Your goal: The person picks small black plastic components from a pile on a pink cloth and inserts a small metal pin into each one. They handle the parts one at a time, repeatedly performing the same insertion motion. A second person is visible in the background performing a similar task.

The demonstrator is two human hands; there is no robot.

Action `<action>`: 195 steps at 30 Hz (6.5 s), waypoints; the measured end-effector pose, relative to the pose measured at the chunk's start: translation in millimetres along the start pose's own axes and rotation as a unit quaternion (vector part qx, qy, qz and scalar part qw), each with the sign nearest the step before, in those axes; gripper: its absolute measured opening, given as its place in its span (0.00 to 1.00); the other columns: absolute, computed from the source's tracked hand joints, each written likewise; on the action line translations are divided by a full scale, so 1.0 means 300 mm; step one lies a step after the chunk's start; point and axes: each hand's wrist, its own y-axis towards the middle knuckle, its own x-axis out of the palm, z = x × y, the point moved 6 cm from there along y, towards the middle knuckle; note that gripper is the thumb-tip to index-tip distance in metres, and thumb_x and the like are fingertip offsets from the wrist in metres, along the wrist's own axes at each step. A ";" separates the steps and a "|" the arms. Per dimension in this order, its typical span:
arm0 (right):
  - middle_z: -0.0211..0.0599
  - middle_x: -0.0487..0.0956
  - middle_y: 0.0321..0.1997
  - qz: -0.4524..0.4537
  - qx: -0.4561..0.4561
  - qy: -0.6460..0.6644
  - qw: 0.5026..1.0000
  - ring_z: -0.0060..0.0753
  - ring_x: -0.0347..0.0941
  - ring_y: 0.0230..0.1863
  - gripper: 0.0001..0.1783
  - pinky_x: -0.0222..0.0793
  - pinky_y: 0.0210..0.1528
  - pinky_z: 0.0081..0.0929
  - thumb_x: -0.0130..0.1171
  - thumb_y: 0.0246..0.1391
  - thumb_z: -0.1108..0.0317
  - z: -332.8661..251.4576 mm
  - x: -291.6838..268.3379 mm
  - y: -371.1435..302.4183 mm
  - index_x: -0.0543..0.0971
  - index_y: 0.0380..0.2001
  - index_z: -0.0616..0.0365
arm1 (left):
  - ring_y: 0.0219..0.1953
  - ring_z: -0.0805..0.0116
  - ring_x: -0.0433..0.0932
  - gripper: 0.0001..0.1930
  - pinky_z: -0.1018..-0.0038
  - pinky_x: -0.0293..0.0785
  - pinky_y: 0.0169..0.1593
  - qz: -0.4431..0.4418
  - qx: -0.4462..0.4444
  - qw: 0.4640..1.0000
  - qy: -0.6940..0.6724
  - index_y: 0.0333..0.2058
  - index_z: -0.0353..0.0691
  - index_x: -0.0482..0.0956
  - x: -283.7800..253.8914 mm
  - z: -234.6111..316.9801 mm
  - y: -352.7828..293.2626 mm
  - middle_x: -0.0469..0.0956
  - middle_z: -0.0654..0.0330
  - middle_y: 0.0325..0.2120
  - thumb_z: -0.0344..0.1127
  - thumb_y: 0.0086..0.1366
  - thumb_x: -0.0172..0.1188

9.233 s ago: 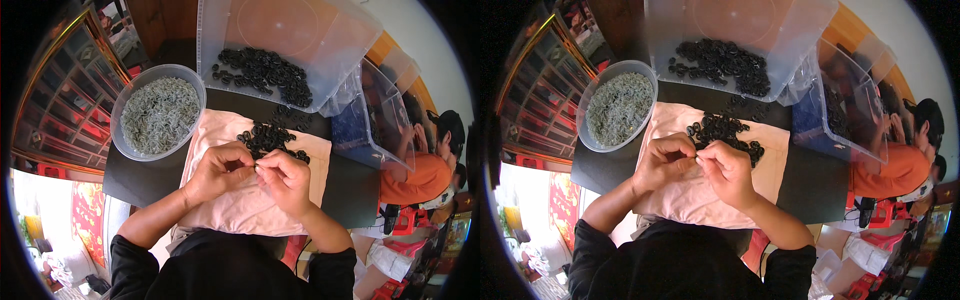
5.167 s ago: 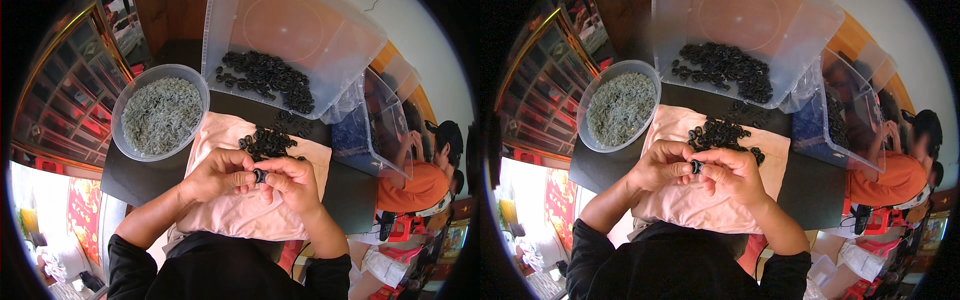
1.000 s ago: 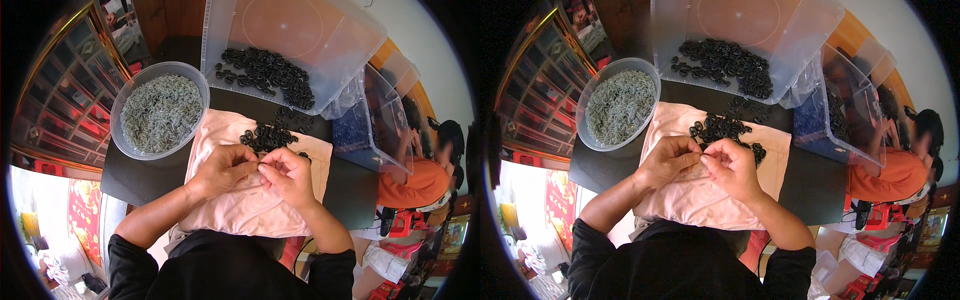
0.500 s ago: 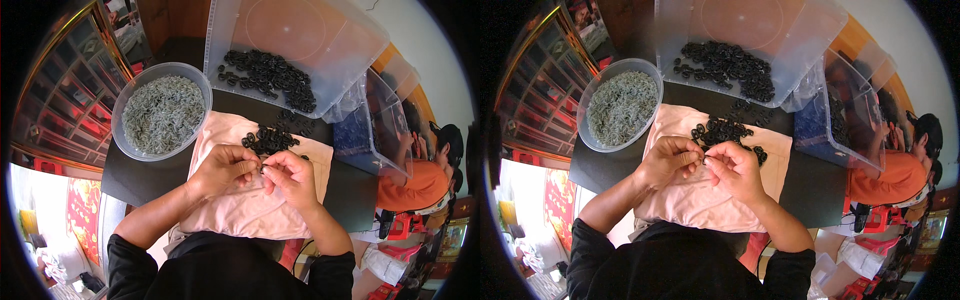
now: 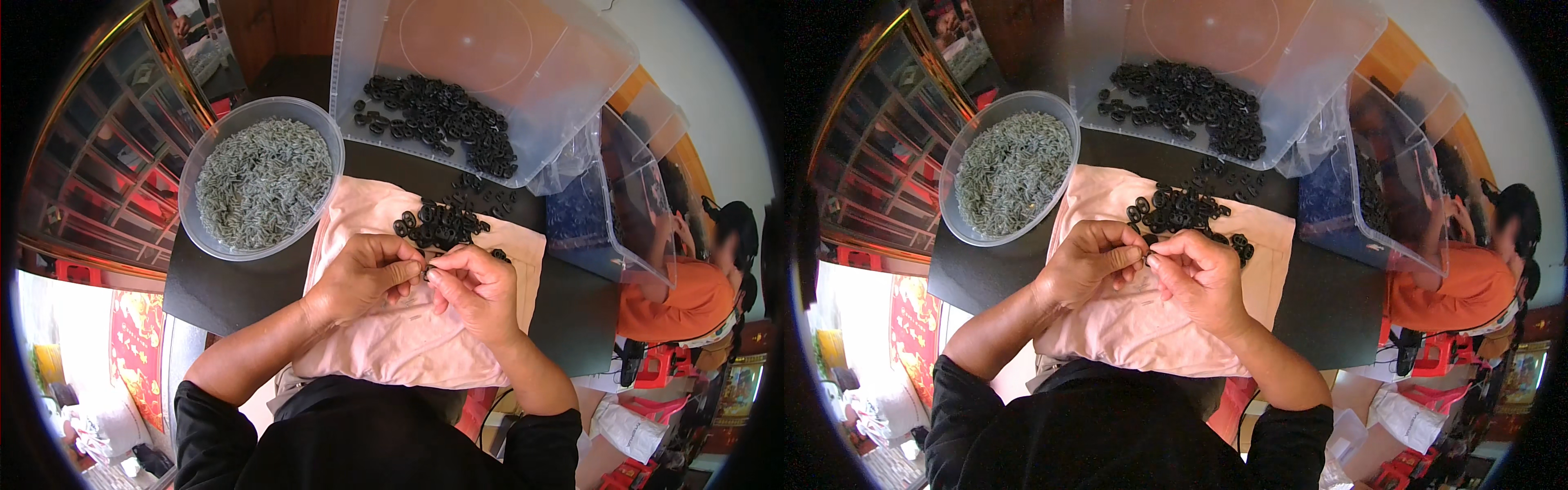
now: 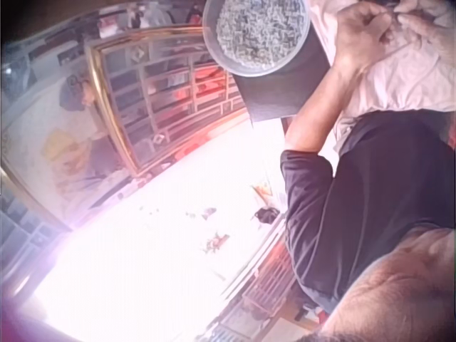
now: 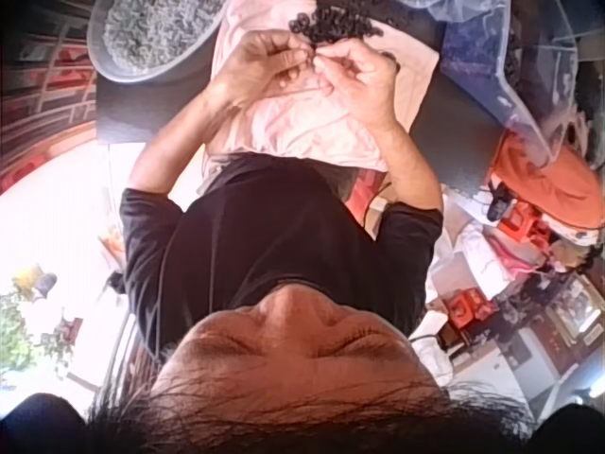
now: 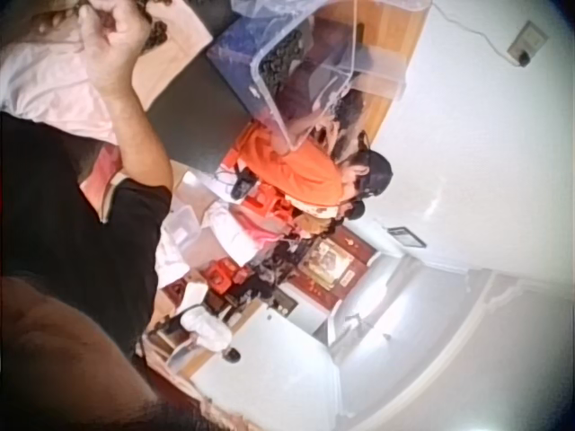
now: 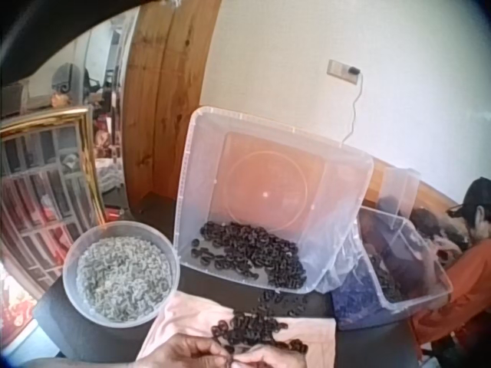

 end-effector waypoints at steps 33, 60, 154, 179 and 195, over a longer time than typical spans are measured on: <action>0.31 0.74 0.22 0.029 0.020 0.024 0.999 0.17 0.70 0.20 0.02 0.70 0.23 0.16 0.55 0.52 0.78 -0.012 -0.125 0.054 0.74 0.30 0.65 | 0.29 0.61 0.73 0.11 0.70 0.70 0.32 0.100 0.266 0.766 0.577 0.31 0.37 0.78 0.030 0.142 -0.017 0.70 0.57 0.26 0.27 0.45 0.64; 0.29 0.74 0.26 0.012 -0.005 -0.003 1.000 0.14 0.68 0.22 0.03 0.68 0.21 0.15 0.54 0.52 0.80 -0.005 -0.090 0.035 0.72 0.31 0.64 | 0.27 0.83 0.70 0.09 0.85 0.69 0.32 0.060 0.117 0.984 0.118 0.38 0.33 0.78 -0.010 0.053 0.018 0.75 0.67 0.28 0.21 0.57 0.57; 0.36 0.73 0.30 0.005 -0.042 0.025 0.999 0.17 0.70 0.22 0.05 0.69 0.20 0.14 0.54 0.50 0.84 -0.050 -0.024 0.000 0.74 0.33 0.69 | 0.32 0.76 0.75 0.09 0.81 0.74 0.37 -0.021 0.091 0.995 -0.016 0.39 0.32 0.74 0.023 0.057 -0.007 0.75 0.61 0.32 0.21 0.58 0.57; 0.33 0.73 0.30 -0.036 -0.108 -0.024 0.993 0.13 0.68 0.23 0.08 0.67 0.22 0.11 0.55 0.50 0.83 -0.064 -0.016 -0.005 0.75 0.36 0.68 | 0.27 0.78 0.75 0.06 0.82 0.73 0.32 -0.017 0.072 0.995 0.060 0.37 0.31 0.74 0.037 0.064 -0.026 0.75 0.62 0.27 0.25 0.62 0.55; 0.39 0.78 0.41 -0.155 -0.025 0.070 0.985 0.19 0.75 0.28 0.17 0.72 0.24 0.14 0.57 0.51 0.78 -0.012 -0.005 0.007 0.76 0.46 0.62 | 0.24 0.74 0.77 0.05 0.80 0.76 0.29 -0.069 0.019 0.997 -0.004 0.34 0.31 0.76 0.023 0.045 -0.024 0.77 0.59 0.24 0.22 0.58 0.58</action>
